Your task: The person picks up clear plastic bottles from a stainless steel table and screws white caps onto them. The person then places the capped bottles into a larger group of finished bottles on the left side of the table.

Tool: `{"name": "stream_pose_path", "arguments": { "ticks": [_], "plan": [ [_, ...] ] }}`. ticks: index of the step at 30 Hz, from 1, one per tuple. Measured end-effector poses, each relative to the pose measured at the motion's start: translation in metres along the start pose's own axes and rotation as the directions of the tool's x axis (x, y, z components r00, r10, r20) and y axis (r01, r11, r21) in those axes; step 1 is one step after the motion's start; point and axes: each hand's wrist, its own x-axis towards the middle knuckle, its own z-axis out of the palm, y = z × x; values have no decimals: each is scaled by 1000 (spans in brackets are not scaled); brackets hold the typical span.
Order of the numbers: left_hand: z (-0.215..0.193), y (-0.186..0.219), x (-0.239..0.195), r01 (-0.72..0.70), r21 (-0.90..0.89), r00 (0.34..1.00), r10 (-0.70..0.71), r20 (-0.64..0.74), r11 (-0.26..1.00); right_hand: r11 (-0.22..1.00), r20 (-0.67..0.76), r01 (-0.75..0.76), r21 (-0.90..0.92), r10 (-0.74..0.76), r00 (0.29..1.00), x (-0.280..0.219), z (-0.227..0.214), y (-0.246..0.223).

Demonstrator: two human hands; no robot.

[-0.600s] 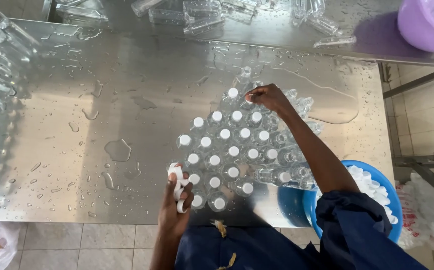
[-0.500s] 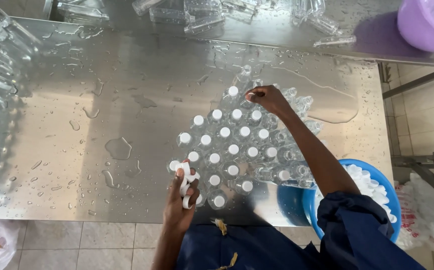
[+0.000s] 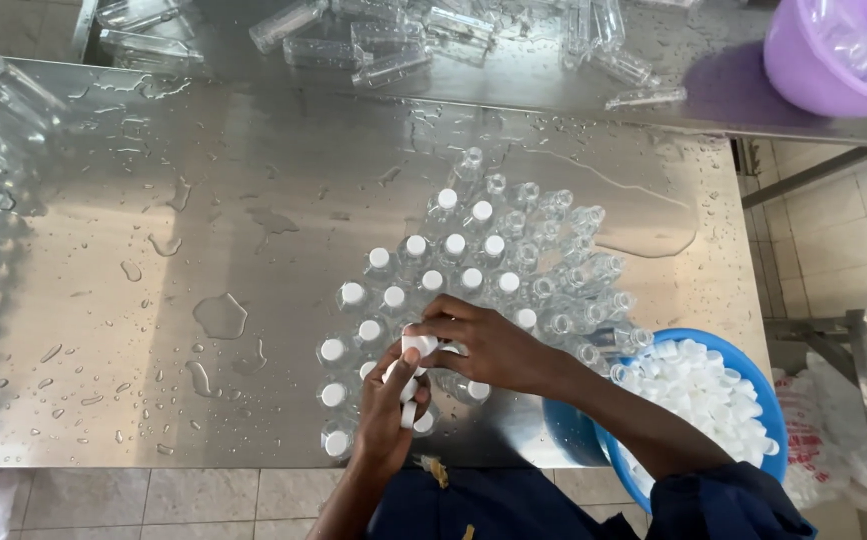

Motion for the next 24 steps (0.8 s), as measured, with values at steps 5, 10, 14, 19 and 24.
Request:
{"name": "stream_pose_path", "arguments": {
  "ticks": [5, 10, 14, 19, 24],
  "plan": [
    [0, 1, 0, 18, -11, 1000, -18, -23, 1000, 955, 67, -296, 16, 295, 953, 14, -50, 25],
    [-27, -7, -1, -65, -87, 997, 62, -42, 994, 976, -398, -176, -127, 113, 911, 41, -100, 173],
    [-46, -6, 2, -90, -121, 993, 80, -90, 989, 962, -410, -222, -158, 140, 901, 54, -111, 263],
    [-68, -19, 1, -124, -135, 986, 107, -130, 983, 915, -266, -403, 26, 395, 879, 56, -117, 252],
    [-71, -21, 6, -112, -148, 989, 95, -114, 983, 806, -216, -587, 79, 589, 779, 75, -124, 257]
  ]
}}
